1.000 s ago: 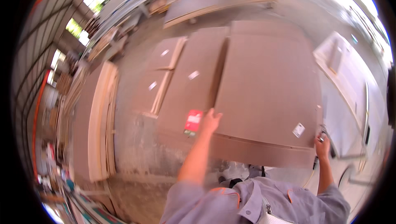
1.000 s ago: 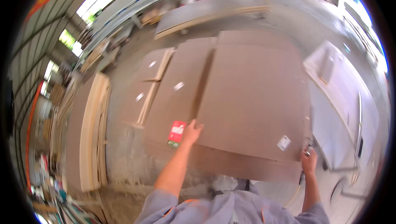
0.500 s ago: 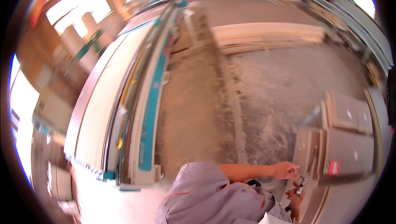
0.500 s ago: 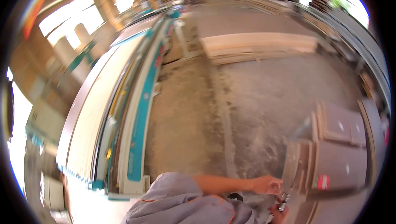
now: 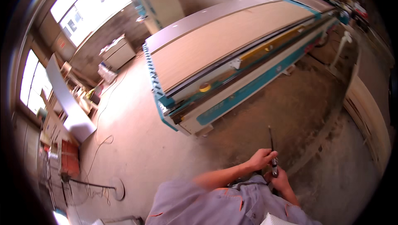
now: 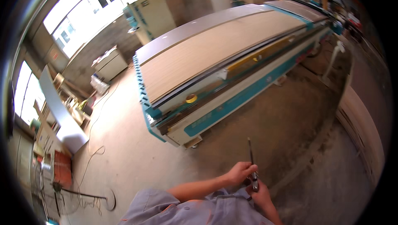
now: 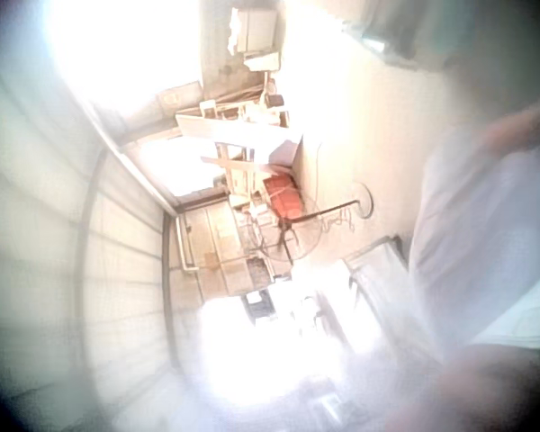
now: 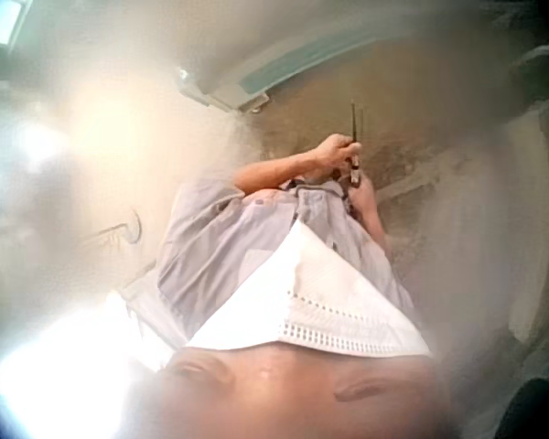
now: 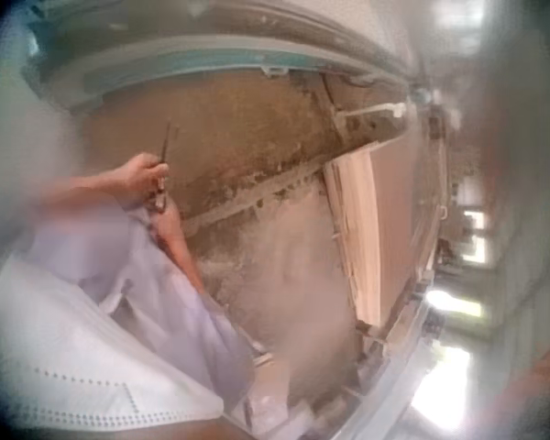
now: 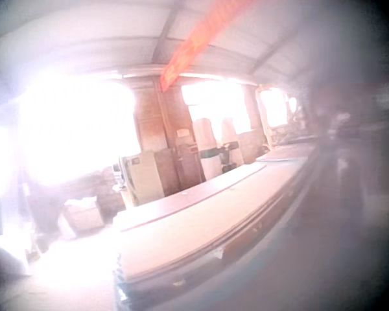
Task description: The person repeatedly picks up large flat panels from a conveyor, carries them across the workshop floor, and places them onto a stack. The person also uses a handheld tool to spray or clean the surface of the panels on the conveyor.
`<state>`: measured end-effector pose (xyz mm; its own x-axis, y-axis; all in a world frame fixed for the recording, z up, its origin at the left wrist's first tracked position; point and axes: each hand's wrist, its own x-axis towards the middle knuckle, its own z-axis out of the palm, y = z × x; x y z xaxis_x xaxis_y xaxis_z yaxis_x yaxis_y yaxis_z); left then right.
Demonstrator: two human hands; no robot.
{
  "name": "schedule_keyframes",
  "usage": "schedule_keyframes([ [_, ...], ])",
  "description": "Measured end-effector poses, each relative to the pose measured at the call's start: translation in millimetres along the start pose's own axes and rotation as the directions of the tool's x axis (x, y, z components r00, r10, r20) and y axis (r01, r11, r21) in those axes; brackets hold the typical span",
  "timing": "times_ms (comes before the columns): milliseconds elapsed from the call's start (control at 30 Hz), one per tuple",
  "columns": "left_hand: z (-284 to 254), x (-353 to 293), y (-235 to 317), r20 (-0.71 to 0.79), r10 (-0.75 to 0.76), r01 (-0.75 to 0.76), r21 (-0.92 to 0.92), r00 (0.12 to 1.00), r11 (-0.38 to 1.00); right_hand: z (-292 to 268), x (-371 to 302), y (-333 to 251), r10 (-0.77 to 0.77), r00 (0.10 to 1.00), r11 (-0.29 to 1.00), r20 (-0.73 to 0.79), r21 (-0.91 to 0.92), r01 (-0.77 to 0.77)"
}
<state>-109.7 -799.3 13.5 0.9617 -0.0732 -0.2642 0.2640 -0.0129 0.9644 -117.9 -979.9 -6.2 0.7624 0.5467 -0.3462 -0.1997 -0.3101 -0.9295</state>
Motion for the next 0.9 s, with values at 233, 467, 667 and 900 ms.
schedule_keyframes([
  [233,-154.0,-88.2,-17.7,-0.758,-0.043,-0.114,-0.153,0.65,0.982,96.9,122.0,-80.0,-0.118,0.781,0.908,0.614,-0.252,0.335],
  [467,-234.7,-184.1,-103.8,-0.886,-0.298,-0.118,-0.358,0.355,0.926,237.9,182.9,-78.4,0.012,0.493,0.801,0.87,-0.304,0.516],
  [667,-336.7,-260.4,-162.6,-0.863,-0.342,-0.2,-0.434,0.371,0.878,388.0,227.6,-86.9,0.063,0.404,0.771,0.912,-0.302,0.561],
  [900,-464.9,-369.5,-184.8,-0.911,-0.386,-0.243,-0.411,0.144,0.879,549.2,278.3,-155.7,-0.042,0.556,0.881,0.83,-0.232,0.412],
])
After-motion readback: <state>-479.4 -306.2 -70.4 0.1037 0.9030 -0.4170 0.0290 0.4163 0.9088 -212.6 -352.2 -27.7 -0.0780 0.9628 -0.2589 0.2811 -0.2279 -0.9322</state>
